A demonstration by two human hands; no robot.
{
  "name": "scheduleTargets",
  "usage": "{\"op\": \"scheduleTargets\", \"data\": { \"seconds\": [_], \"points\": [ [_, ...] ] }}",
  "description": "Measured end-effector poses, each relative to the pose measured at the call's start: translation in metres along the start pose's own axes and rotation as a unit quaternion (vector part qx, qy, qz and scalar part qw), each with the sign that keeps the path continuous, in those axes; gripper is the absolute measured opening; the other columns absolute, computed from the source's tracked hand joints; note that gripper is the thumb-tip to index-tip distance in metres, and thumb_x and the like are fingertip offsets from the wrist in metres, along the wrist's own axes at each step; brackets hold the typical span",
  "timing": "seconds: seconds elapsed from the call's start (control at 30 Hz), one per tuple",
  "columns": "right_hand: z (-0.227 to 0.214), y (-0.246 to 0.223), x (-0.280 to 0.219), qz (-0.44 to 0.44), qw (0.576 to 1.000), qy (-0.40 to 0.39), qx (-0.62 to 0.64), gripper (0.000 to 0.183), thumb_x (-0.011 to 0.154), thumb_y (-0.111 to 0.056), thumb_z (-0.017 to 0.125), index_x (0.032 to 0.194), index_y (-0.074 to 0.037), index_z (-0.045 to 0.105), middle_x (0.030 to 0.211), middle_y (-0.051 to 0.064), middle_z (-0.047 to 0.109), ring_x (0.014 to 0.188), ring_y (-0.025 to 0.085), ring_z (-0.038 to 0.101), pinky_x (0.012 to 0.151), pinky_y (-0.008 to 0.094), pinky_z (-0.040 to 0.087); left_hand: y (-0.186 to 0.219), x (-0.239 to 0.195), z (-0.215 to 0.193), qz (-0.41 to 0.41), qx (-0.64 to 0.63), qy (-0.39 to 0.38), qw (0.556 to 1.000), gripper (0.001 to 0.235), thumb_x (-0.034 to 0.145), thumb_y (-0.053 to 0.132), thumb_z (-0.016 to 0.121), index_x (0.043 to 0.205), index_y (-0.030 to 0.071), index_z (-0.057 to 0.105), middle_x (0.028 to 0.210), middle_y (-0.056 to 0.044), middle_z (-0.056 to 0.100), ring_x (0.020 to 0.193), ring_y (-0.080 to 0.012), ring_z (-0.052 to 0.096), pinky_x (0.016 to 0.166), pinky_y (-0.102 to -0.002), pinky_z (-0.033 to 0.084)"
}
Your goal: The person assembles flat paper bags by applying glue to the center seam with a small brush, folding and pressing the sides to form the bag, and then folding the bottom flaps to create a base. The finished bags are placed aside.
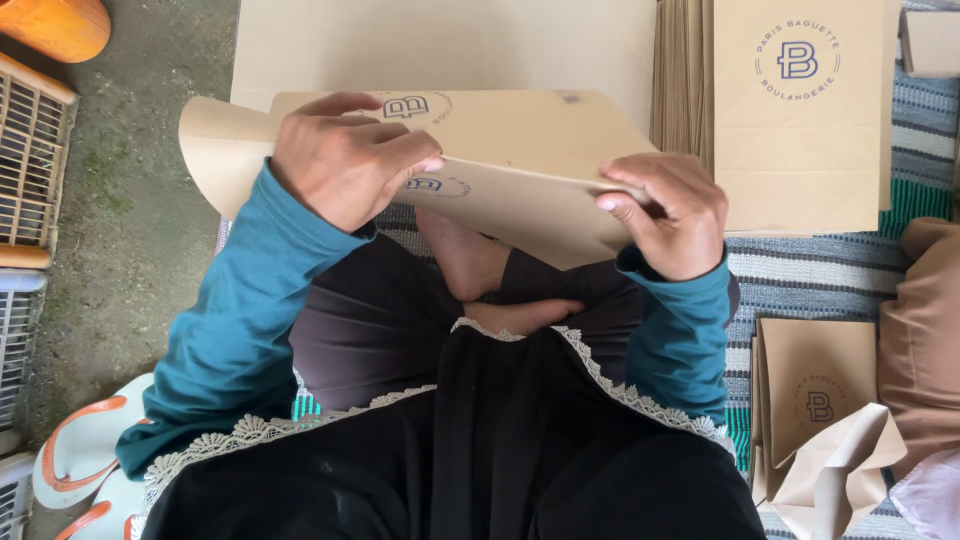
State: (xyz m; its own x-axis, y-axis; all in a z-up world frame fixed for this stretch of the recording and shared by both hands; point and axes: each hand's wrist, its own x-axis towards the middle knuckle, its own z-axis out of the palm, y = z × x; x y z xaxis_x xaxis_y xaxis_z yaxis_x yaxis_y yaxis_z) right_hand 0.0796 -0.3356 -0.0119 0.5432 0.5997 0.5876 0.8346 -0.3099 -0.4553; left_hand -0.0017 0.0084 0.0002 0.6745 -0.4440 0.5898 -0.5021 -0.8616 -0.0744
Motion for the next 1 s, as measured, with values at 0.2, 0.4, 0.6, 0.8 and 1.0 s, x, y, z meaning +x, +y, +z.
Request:
{"op": "scheduleTargets", "data": {
  "seconds": [0.2,0.4,0.6,0.8,1.0],
  "points": [
    [0.013,0.004,-0.006,-0.005,0.997,0.065,-0.039,0.016,0.102,-0.012,0.078,0.091,0.000,0.077,0.089,0.012,0.078,0.080,0.027,0.074,0.079,0.040,0.052,0.001,-0.003,-0.001,-0.005,-0.009,-0.017,1.000,0.016,0.111,0.026,0.069,0.095,0.023,0.071,0.077,0.006,0.072,0.067,-0.0197,0.068,0.090,-0.040,0.065],
    [-0.002,0.006,-0.009,0.021,0.997,0.056,-0.039,0.030,0.099,-0.023,0.080,0.112,0.004,0.074,0.106,0.017,0.076,0.096,0.033,0.070,0.092,0.044,0.050,-0.008,-0.009,-0.008,-0.019,-0.004,-0.011,1.000,0.019,0.112,0.030,0.068,0.095,0.023,0.073,0.079,0.006,0.074,0.071,-0.0208,0.071,0.092,-0.042,0.065],
    [0.003,0.015,-0.016,0.037,0.994,0.096,-0.030,0.018,0.099,-0.015,0.082,0.096,0.000,0.072,0.091,0.014,0.073,0.085,0.029,0.067,0.088,0.042,0.047,-0.011,-0.008,-0.005,-0.012,-0.015,0.001,1.000,0.021,0.115,0.027,0.067,0.094,0.021,0.071,0.079,0.006,0.074,0.070,-0.0213,0.070,0.095,-0.042,0.066],
    [0.004,0.019,-0.017,0.036,0.994,0.102,0.019,0.016,0.099,-0.015,0.080,0.092,-0.002,0.073,0.087,0.012,0.073,0.081,0.027,0.067,0.088,0.041,0.048,-0.011,-0.011,-0.006,-0.020,0.002,0.000,1.000,0.021,0.115,0.029,0.069,0.094,0.023,0.070,0.076,0.008,0.071,0.070,-0.0191,0.069,0.095,-0.040,0.066],
    [-0.003,0.025,-0.033,0.130,0.974,0.092,0.160,0.027,0.102,-0.024,0.071,0.111,0.001,0.069,0.105,0.017,0.070,0.095,0.024,0.066,0.088,0.032,0.051,-0.015,-0.013,-0.012,-0.026,-0.019,-0.001,0.999,0.020,0.114,0.029,0.070,0.097,0.020,0.075,0.090,0.003,0.079,0.071,-0.0229,0.071,0.095,-0.045,0.066]
  ]
}}
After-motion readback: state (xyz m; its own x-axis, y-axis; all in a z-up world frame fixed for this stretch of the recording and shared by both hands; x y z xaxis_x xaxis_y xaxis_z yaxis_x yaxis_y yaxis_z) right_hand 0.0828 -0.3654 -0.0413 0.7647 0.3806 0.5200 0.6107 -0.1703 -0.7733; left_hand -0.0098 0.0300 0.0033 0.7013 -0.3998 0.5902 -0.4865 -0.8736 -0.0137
